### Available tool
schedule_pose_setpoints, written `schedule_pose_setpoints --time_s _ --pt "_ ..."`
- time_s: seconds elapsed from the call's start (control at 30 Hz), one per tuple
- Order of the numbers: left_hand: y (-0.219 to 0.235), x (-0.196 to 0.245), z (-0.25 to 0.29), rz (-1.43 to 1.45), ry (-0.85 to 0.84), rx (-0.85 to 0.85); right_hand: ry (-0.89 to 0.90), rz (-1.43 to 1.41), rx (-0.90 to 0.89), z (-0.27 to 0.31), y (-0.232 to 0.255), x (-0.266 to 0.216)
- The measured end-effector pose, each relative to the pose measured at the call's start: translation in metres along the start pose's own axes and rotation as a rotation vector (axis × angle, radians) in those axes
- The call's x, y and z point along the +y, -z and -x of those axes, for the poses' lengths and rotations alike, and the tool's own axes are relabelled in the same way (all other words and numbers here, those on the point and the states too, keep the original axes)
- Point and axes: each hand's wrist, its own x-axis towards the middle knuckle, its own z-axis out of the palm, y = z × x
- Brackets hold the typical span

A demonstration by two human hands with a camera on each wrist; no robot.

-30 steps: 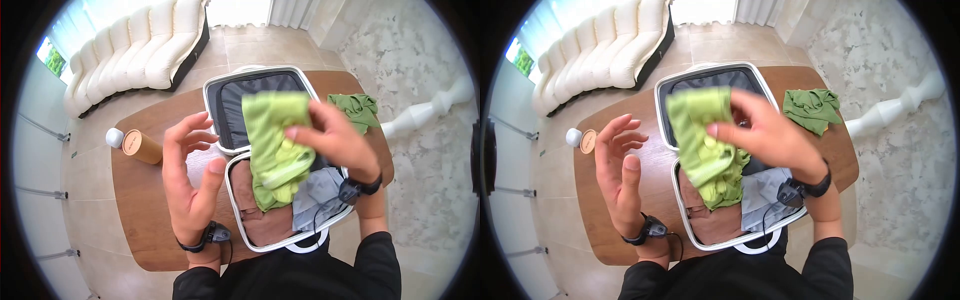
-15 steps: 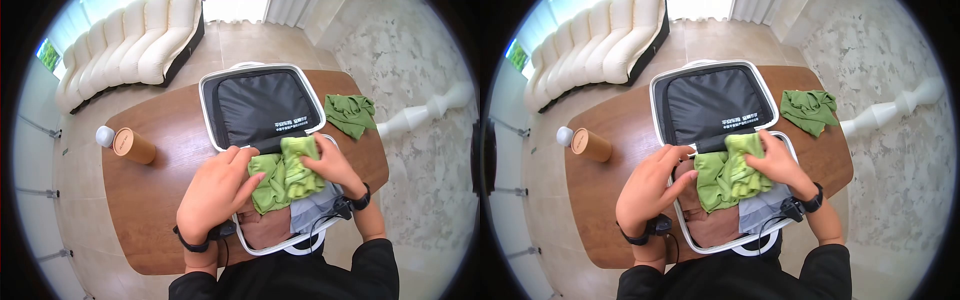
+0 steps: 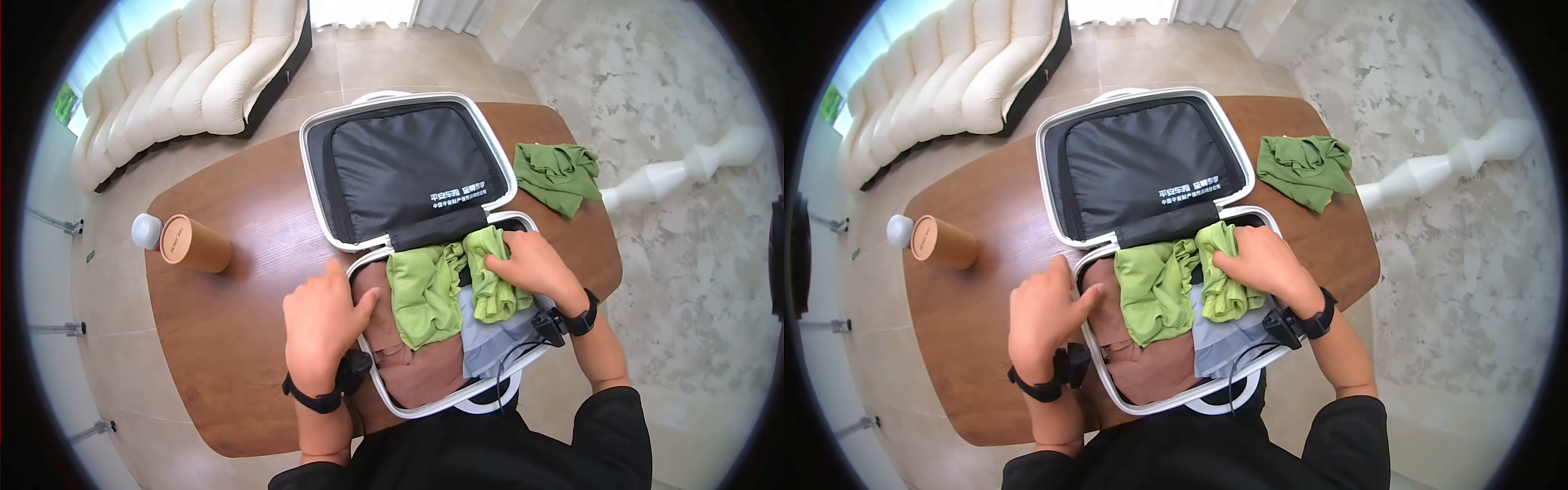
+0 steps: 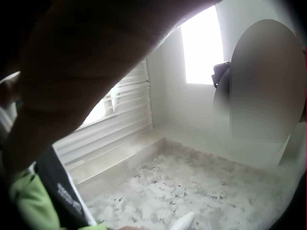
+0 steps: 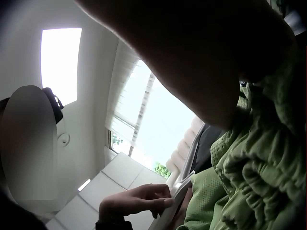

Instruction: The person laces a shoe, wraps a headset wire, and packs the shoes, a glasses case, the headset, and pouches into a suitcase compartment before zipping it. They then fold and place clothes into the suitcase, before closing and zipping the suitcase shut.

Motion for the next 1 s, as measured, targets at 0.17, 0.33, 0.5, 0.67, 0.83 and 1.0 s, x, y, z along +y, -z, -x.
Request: schedule_pose_setpoints --time_s 0.17,0.33,0.5,0.67,0.83,1.0 --pt "-0.007 -0.009 -0.003 0.118 -0.107 -0.019 0.119 -0.216 0.021 -0.005 -0.006 -0.022" --pt "-0.014 -0.017 -0.006 0.199 -0.179 -0.014 0.203 -0.219 0.025 -0.001 -0.027 -0.038" --pt "-0.015 -0.016 -0.008 0.210 -0.211 -0.039 0.347 -0.180 0.016 0.000 -0.043 -0.034" --pt "-0.017 -0.018 -0.010 0.212 -0.219 -0.059 0.421 -0.230 -0.098 0.006 -0.045 -0.046" --pt "-0.015 -0.017 -0.009 0.205 -0.215 -0.070 0.282 -0.193 -0.135 -0.001 -0.054 -0.051" --pt "-0.014 -0.014 -0.009 0.177 -0.212 -0.065 0.328 -0.243 -0.016 -0.010 -0.077 -0.035"
